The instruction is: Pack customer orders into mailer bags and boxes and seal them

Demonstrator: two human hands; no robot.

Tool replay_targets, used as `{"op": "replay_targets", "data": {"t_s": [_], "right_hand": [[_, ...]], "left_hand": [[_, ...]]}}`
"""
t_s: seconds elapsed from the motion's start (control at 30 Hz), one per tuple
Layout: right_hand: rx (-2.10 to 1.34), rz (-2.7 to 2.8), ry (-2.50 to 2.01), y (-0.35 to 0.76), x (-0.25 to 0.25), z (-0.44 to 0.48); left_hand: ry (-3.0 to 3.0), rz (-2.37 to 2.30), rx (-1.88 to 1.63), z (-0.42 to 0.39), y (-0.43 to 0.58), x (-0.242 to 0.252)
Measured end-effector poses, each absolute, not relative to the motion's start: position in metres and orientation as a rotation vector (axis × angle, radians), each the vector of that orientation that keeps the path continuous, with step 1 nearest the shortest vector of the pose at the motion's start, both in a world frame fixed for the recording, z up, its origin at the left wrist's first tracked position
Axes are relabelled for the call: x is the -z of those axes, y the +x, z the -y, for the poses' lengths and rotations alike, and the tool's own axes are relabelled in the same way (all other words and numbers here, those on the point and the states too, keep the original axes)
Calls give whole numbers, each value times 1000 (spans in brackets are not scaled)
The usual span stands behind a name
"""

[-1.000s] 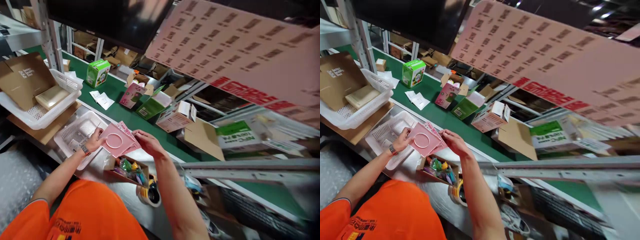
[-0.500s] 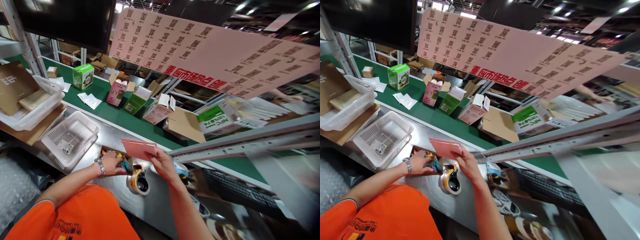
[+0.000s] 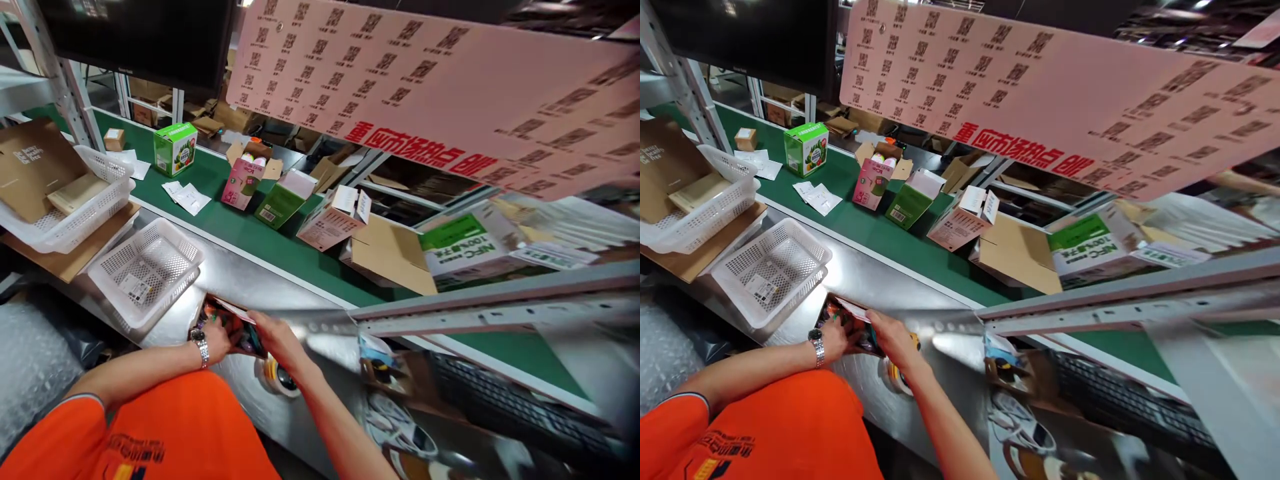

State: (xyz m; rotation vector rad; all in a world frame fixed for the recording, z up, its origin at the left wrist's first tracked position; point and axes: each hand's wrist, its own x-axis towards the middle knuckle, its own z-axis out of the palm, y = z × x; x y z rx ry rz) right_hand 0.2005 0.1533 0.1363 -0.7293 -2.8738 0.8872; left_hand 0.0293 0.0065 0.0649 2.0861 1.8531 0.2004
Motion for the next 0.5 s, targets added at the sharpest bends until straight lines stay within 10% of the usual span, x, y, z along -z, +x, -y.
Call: {"op": "replay_targets", "data": {"t_s": [0.5], "right_hand": [[-885,3177,-986,118,-65,-164]], "left_hand": [[2150,-1722,-109,-11,27,-54]]}}
